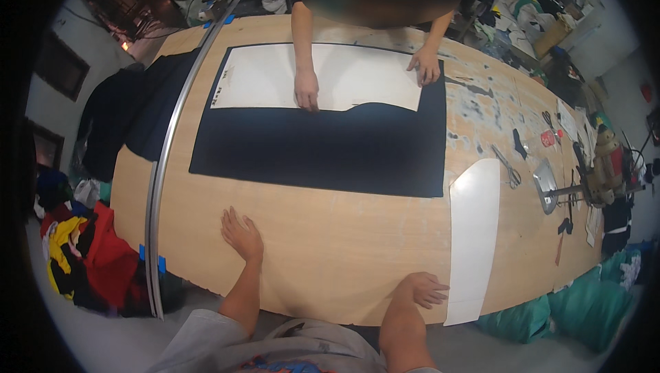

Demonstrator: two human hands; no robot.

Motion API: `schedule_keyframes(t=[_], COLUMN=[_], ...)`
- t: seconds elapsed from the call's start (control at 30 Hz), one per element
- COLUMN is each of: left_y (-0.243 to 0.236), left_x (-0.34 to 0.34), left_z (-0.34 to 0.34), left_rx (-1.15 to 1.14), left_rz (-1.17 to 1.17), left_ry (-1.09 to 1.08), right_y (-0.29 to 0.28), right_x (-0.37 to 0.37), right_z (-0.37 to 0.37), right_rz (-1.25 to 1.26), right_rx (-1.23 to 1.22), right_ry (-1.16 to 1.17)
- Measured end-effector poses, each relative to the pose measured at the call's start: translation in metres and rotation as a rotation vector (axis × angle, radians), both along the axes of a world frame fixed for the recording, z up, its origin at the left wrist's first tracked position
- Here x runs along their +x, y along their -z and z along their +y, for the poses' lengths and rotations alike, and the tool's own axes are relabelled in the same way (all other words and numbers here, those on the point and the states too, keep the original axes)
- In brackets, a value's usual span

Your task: The person aligns a white paper pattern on a black fabric piece on a large work table, then uses scissors to cut the fabric along the pattern's edge. The person also handles a white strip of material and folds the cut fabric pieces.

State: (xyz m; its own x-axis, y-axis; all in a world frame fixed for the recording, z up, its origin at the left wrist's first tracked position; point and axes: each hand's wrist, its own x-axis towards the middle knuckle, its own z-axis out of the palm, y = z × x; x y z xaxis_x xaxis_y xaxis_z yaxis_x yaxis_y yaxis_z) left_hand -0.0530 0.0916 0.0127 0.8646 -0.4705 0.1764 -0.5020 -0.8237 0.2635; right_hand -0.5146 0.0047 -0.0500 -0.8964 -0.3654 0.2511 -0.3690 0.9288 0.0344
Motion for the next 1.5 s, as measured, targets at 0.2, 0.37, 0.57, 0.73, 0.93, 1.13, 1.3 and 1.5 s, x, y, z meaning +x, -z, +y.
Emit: schedule_keyframes(t=[0.2, 0.37, 0.57, 0.73, 0.93, 1.13, 1.3, 1.5], left_y=[-0.001, 0.001, -0.003, -0.002, -0.003, 0.004, -0.007, -0.005], left_x=[0.003, 0.005, 0.002, 0.002, -0.002, -0.003, -0.003, 0.0], left_z=[0.003, 0.003, 0.002, 0.0, -0.008, 0.0, -0.007, -0.009], left_rx=[-0.008, 0.002, -0.037, -0.029, -0.009, -0.011, -0.041, -0.031], left_rz=[-0.014, -0.014, 0.003, -0.003, -0.005, -0.007, 0.012, 0.005], left_ry=[-0.013, -0.008, -0.02, -0.022, -0.01, 0.003, -0.003, -0.018], right_y=[0.0, 0.008, 0.018, 0.009, -0.002, 0.008, -0.001, 0.002], right_x=[0.001, -0.005, -0.02, -0.012, -0.003, -0.015, -0.007, -0.006], right_z=[-0.003, 0.0, 0.002, 0.0, 0.001, 0.01, 0.004, 0.004], right_rz=[-0.04, -0.089, -0.141, -0.173, -0.198, -0.184, -0.211, -0.241], right_rx=[0.018, 0.056, 0.069, 0.085, 0.107, 0.243, 0.252, 0.22], right_ry=[-0.109, -0.221, -0.257, -0.238, -0.155, -0.076, -0.063, -0.085])
